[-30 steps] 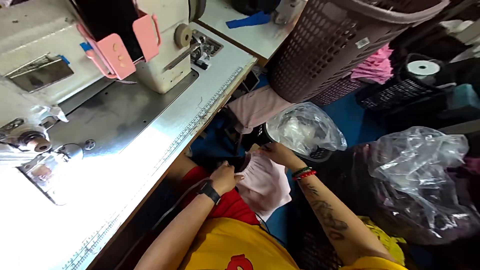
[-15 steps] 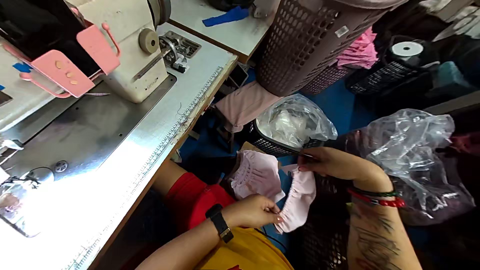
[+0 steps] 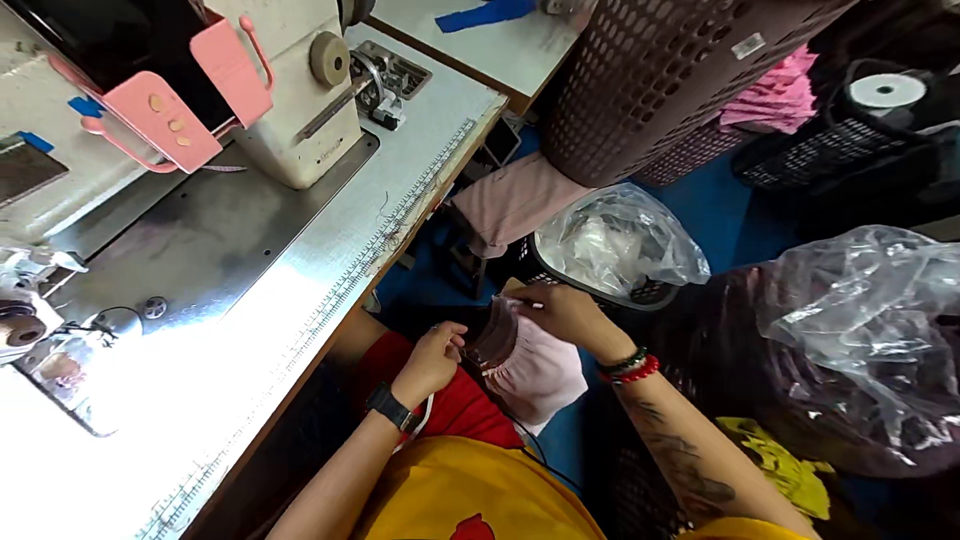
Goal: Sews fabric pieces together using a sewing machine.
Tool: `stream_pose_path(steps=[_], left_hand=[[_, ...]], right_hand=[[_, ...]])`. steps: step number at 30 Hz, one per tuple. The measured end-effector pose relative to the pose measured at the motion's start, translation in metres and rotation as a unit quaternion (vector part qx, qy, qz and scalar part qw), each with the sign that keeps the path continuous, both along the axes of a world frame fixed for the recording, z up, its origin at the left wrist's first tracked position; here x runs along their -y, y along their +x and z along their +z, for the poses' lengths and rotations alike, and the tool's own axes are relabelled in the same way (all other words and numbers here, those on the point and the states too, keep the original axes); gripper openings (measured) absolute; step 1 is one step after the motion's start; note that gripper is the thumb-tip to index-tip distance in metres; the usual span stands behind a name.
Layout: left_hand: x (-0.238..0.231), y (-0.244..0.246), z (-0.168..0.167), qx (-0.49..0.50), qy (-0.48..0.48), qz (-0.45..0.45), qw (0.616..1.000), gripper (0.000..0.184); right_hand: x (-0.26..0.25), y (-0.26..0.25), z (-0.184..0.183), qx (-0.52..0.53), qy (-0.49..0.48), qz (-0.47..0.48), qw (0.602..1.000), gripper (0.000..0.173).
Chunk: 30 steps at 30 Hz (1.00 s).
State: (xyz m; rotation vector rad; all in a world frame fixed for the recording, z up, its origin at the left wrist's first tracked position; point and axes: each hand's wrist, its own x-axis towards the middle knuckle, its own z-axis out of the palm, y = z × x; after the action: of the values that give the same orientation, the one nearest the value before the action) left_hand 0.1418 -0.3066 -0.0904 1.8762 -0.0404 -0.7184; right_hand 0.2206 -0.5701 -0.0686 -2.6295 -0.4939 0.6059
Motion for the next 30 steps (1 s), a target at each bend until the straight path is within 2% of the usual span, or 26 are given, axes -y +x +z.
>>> stream_pose_path(steps=[3,6,10,12,13,14,15,17,19,21,23,26,29,30], left_hand=[[-0.006,0.000,0.000,0.009,-0.026,0.018,0.999,0.041],[-0.008,-0.004,0.004,0.018,-0.049,0.028,0.998,0.040],[-0.017,-0.008,0.013,0.018,-0.087,0.040,0.995,0.038],[-0.020,-0.016,0.022,0.048,-0.129,0.080,0.987,0.038],[-0.021,-0.021,0.030,0.084,-0.161,0.121,0.976,0.036],[-0.022,-0.029,0.039,0.135,-0.201,0.169,0.956,0.033],[-0.023,-0.036,0.050,0.192,-0.244,0.213,0.926,0.031],[-0.029,-0.047,0.078,0.313,-0.281,0.264,0.868,0.029],[-0.043,-0.059,0.104,0.429,-0.241,0.297,0.818,0.029],[-0.063,-0.075,0.126,0.527,-0.165,0.325,0.768,0.024],[-0.090,-0.097,0.142,0.580,-0.082,0.351,0.730,0.021],[-0.152,-0.145,0.158,0.581,0.100,0.399,0.702,0.021],[-0.253,-0.191,0.159,0.493,0.328,0.476,0.650,0.015],[-0.290,-0.204,0.158,0.439,0.390,0.479,0.652,0.017]], right_hand=[[-0.037,-0.025,0.013,-0.067,-0.011,0.090,0.994,0.030],[-0.064,-0.039,0.004,-0.111,-0.068,0.133,0.983,0.027],[-0.073,-0.044,-0.017,-0.111,-0.115,0.120,0.980,0.026],[-0.068,-0.042,-0.015,-0.109,-0.094,0.087,0.986,0.029],[-0.067,-0.042,-0.010,-0.105,-0.033,0.067,0.992,0.034],[-0.069,-0.044,-0.005,-0.102,0.071,0.050,0.991,0.042],[-0.080,-0.049,0.001,-0.107,0.207,0.028,0.972,0.050],[-0.119,-0.067,0.025,-0.149,0.450,-0.003,0.880,0.054],[-0.167,-0.086,0.050,-0.194,0.575,0.001,0.795,0.036],[-0.213,-0.097,0.075,-0.204,0.608,0.011,0.768,0.013],[-0.250,-0.099,0.093,-0.196,0.597,0.079,0.774,0.010],[-0.299,-0.094,0.109,-0.161,0.543,0.215,0.796,0.009],[-0.345,-0.082,0.107,-0.029,0.469,0.315,0.825,0.021],[-0.358,-0.079,0.103,0.008,0.453,0.330,0.828,0.024]])
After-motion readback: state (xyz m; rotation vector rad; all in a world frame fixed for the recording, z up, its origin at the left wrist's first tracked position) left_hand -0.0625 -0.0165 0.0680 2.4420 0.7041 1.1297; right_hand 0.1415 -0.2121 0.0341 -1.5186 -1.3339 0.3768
